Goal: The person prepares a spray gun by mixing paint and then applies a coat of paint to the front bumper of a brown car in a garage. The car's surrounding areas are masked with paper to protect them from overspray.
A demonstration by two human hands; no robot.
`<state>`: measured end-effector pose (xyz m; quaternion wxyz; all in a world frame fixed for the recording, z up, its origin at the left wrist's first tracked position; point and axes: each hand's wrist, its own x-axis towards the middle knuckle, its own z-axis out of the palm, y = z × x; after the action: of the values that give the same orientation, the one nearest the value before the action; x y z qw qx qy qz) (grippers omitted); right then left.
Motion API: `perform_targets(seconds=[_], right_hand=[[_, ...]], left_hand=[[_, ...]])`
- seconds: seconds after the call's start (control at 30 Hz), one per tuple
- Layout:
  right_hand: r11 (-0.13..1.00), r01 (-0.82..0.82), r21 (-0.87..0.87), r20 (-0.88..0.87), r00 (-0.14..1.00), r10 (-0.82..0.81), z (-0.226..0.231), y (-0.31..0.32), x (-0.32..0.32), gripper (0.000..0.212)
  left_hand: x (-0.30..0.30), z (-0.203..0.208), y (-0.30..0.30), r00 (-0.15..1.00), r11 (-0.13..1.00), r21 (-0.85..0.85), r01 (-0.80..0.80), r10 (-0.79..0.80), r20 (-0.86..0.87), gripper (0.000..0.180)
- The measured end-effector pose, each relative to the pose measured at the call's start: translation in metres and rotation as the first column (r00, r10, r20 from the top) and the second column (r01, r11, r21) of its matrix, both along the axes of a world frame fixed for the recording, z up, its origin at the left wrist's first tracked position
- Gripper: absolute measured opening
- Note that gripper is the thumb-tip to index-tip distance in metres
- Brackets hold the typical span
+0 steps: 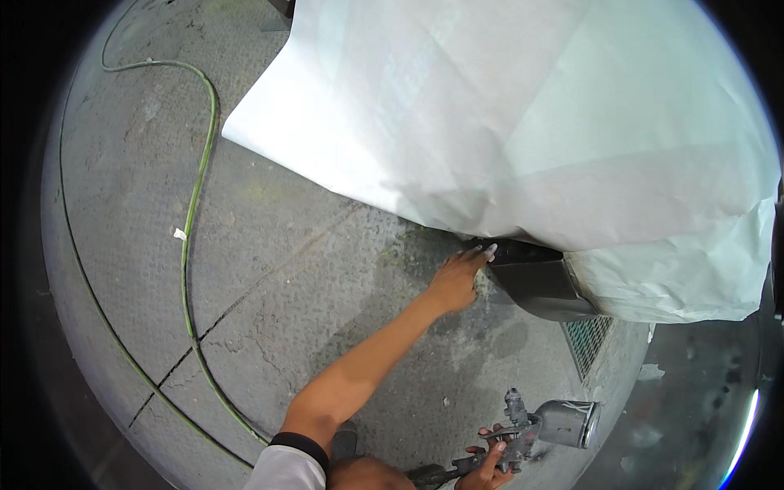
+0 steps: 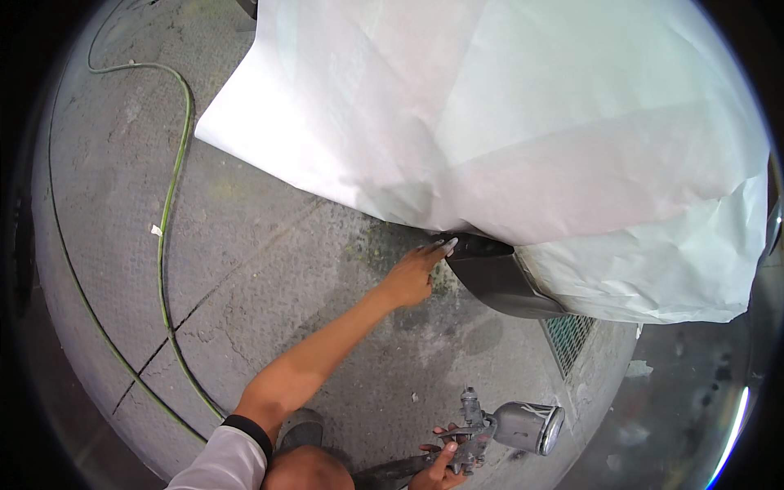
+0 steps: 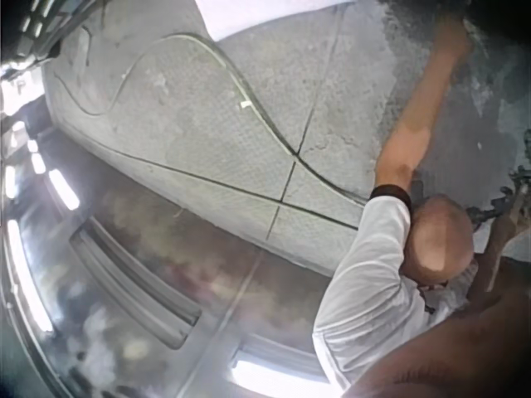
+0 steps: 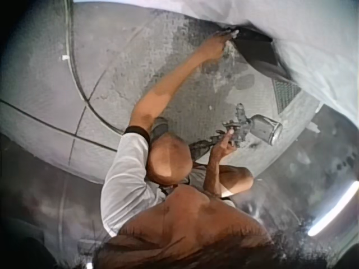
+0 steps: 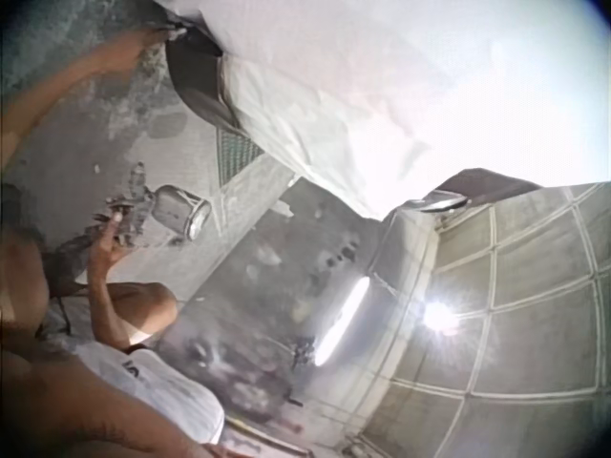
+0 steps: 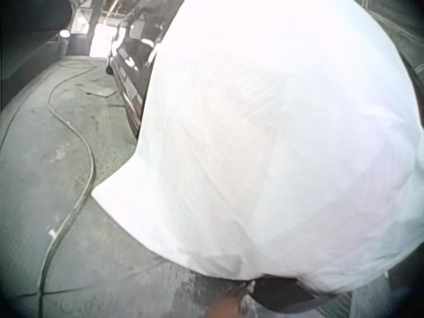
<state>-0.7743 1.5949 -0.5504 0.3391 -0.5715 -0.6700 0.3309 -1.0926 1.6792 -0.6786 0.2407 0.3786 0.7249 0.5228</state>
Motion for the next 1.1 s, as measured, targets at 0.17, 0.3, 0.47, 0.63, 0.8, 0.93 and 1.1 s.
perform_targets(seconds=[0.17,0.3,0.47,0.63,0.8,0.93,1.1], right_hand=[[0.993,0.118,-0.025,-0.088,0.989,-0.12,0.02,-0.016,-0.035,0.041],[0.996,0.092,-0.018,0.033,0.995,-0.092,0.019,-0.02,-0.012,0.05],[0.992,0.124,-0.033,-0.006,0.992,-0.124,0.017,-0.02,0.014,0.056],[0.952,0.286,-0.111,-0.152,0.942,-0.3,0.084,-0.014,-0.038,0.05],[0.778,0.257,-0.574,0.09,0.964,-0.252,0.079,0.013,0.029,0.045],[0.955,0.184,-0.234,-0.34,0.904,-0.258,0.07,0.038,0.032,0.035],[0.933,0.151,-0.327,-0.42,0.861,-0.286,0.065,0.054,0.045,0.039]], left_hand=[[0.012,0.003,-0.011,0.998,1.0,0.003,0.02,-0.02,-0.06,0.078],[0.005,0.011,-0.019,0.999,0.998,-0.059,0.03,-0.032,-0.027,0.075],[-0.003,-0.006,-0.004,0.985,0.97,-0.239,-0.036,-0.006,-0.172,0.061],[0.03,-0.021,-0.057,0.982,0.977,-0.119,-0.176,0.167,-0.082,0.034],[0.08,0.017,-0.197,0.977,0.917,-0.375,-0.14,0.19,0.1,0.036],[0.144,0.05,-0.288,0.905,0.816,-0.552,-0.174,0.353,0.236,0.047],[0.19,0.152,-0.3,0.911,0.733,-0.651,-0.197,0.383,0.156,0.05]])
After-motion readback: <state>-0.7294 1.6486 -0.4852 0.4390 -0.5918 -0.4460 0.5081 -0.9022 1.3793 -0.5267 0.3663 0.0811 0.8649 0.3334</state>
